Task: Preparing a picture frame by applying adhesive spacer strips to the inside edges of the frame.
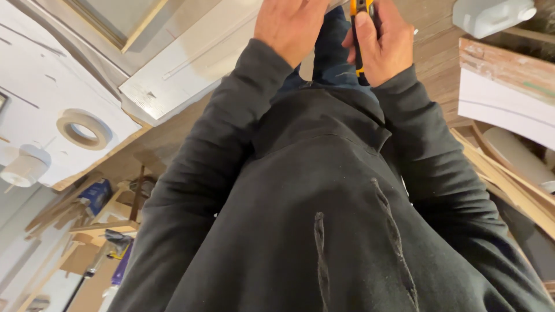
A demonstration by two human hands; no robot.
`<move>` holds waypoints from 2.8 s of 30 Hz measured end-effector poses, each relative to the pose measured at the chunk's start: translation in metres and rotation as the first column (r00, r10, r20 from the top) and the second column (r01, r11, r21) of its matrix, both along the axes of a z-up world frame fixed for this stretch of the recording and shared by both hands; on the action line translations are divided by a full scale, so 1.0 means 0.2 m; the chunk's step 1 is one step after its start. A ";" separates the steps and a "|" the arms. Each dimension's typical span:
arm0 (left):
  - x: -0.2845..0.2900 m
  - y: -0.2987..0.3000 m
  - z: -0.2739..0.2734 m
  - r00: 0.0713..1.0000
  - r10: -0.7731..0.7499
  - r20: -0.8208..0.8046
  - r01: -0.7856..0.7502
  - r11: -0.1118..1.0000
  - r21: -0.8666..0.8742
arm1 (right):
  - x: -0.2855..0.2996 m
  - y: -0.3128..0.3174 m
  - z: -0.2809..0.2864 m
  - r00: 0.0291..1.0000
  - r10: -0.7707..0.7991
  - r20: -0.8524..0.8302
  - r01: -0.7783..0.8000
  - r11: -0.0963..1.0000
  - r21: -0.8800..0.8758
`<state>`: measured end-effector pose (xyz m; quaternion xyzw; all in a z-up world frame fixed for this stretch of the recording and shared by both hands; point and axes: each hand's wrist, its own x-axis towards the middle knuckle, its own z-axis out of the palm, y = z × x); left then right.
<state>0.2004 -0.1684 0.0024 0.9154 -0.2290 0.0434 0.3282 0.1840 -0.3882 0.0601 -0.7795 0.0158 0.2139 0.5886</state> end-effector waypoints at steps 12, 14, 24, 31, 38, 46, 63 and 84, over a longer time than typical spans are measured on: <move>-0.56 0.46 0.24 0.921 0.370 -0.123 -0.344 0.919 0.192 | 0.14 0.02 0.00 0.931 0.316 -0.185 -0.287 0.943 0.167; -0.66 0.50 0.22 0.879 0.452 -0.149 -0.413 0.880 0.232 | 0.19 0.09 0.00 0.895 0.424 -0.139 -0.399 0.900 0.175; -0.83 0.43 0.06 0.809 0.578 -0.109 -0.549 0.809 0.210 | 0.33 0.49 -0.05 0.628 0.765 -0.142 -0.773 0.634 0.003; -0.82 0.46 -0.01 0.796 0.593 -0.117 -0.566 0.799 0.202 | 0.34 0.55 -0.06 0.564 0.813 -0.143 -0.826 0.554 -0.106; -0.80 0.45 -0.04 0.815 0.574 -0.082 -0.545 0.806 0.231 | 0.34 0.57 -0.08 0.527 0.835 -0.155 -0.844 0.493 -0.214; -0.79 0.42 -0.03 0.795 0.600 -0.086 -0.571 0.789 0.227 | 0.33 0.58 -0.07 0.539 0.822 -0.184 -0.837 0.498 -0.228; -0.72 0.35 -0.06 0.785 0.619 0.017 -0.591 0.740 0.321 | 0.32 0.60 -0.04 0.549 0.820 -0.166 -0.827 0.502 -0.253; -0.70 0.39 0.02 0.800 0.597 -0.053 -0.529 0.745 0.408 | 0.29 -0.07 -0.06 0.872 0.471 -0.134 -0.473 0.881 0.011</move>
